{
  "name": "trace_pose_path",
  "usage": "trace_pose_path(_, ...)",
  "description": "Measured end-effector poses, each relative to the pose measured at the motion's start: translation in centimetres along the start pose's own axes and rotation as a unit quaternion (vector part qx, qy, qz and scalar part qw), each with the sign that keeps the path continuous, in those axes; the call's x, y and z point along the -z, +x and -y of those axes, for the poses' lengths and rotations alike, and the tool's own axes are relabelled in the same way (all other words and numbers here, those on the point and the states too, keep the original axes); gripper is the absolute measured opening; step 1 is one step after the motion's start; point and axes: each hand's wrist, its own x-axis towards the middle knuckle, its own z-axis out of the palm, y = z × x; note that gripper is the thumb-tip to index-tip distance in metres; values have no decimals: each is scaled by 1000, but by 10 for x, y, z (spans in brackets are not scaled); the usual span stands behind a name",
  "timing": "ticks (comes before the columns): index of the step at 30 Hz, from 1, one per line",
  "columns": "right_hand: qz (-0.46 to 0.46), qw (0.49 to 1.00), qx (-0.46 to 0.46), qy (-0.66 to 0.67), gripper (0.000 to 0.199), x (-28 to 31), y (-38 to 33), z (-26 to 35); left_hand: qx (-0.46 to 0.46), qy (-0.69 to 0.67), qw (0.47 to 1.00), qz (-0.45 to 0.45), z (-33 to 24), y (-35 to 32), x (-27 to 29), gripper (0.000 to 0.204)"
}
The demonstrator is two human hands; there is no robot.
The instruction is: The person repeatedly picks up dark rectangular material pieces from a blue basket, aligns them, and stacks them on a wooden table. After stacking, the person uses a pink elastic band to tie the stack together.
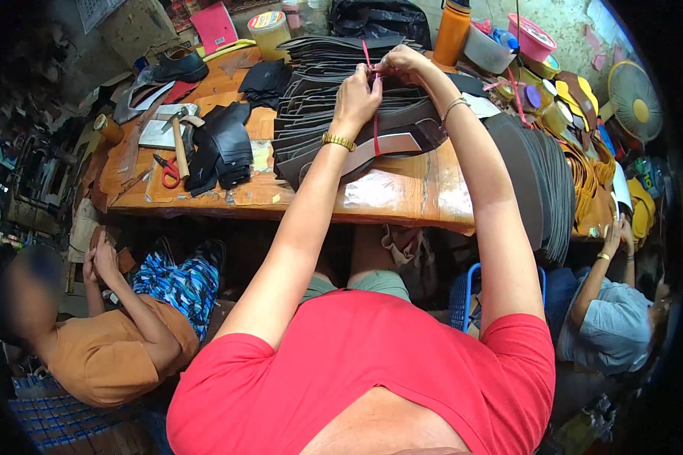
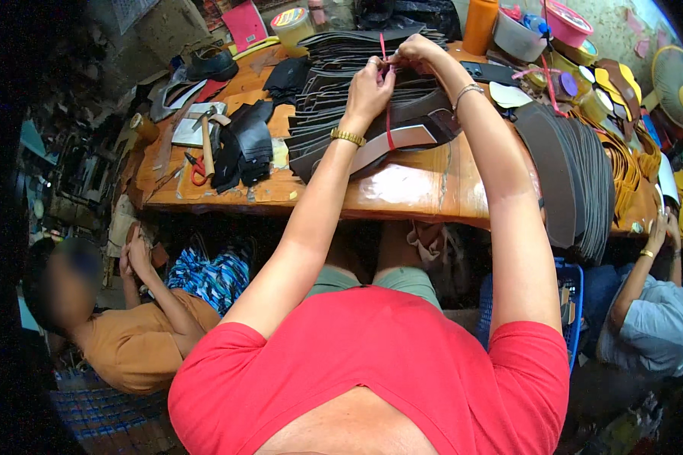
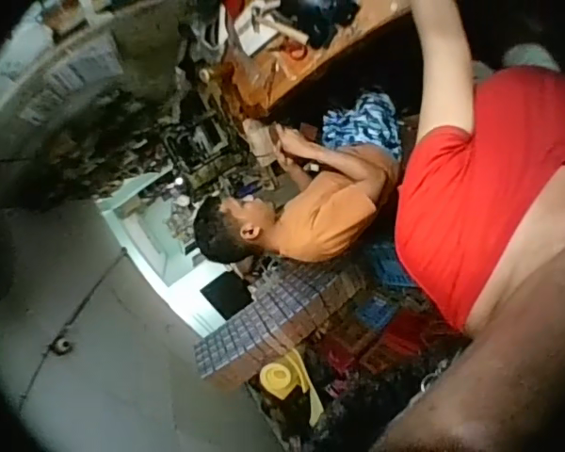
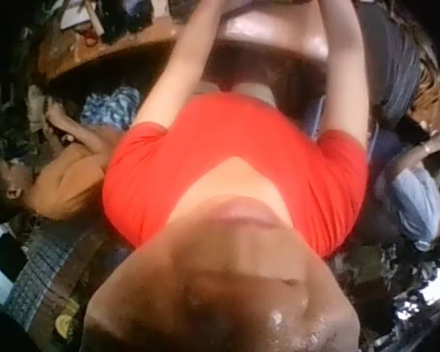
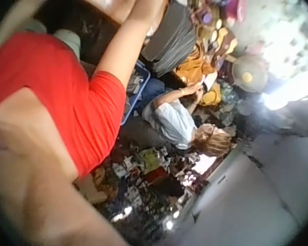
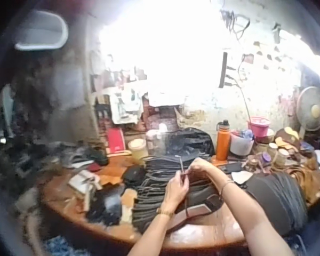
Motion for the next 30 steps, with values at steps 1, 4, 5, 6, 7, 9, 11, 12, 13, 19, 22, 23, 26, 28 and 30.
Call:
trace_pose_path(1,5,1000,8,-27,10,0,-4,9,-20,20,999,-18,7,-2,-3,21)
trace_pose_path(4,2,995,93,-37,13,-7,-4,11,-18,73,997,-28,3,-6,-5,19)
trace_pose_path(5,-2,991,131,-28,15,-10,-3,9,-8,78,996,-40,2,-5,-7,20)
trace_pose_path(6,-3,985,171,-20,17,-15,-2,10,-15,78,995,-55,5,-5,-9,19)
trace_pose_path(7,0,983,180,-27,15,-16,-3,10,-23,78,994,-70,8,-6,-10,19)
trace_pose_path(9,7,979,198,-42,11,-16,-9,11,-25,79,994,-77,9,-6,-9,19)
trace_pose_path(11,24,977,208,-50,19,-13,-19,15,-12,80,995,-63,6,-10,-6,20)
trace_pose_path(12,12,976,210,-63,22,-10,-27,19,-11,60,995,-75,3,-12,-6,17)
trace_pose_path(13,0,974,211,-77,24,-7,-31,19,-10,31,996,-83,5,-11,-6,16)
trace_pose_path(19,-354,743,410,-393,40,25,-24,27,15,-137,988,-64,10,-16,1,9)
trace_pose_path(22,-313,757,344,-458,59,17,-13,2,-18,-194,980,-37,3,-30,6,9)
trace_pose_path(23,-193,867,230,-399,62,22,-11,-3,-25,-206,978,-22,0,-32,11,9)
trace_pose_path(26,-143,885,238,-374,60,18,-40,-7,-25,-221,974,51,4,-41,35,12)
trace_pose_path(28,-162,880,261,-363,59,13,-71,-12,-24,-251,964,78,0,-47,44,13)
trace_pose_path(30,-152,893,263,-332,61,11,-91,-21,0,-260,959,113,-14,-53,56,14)
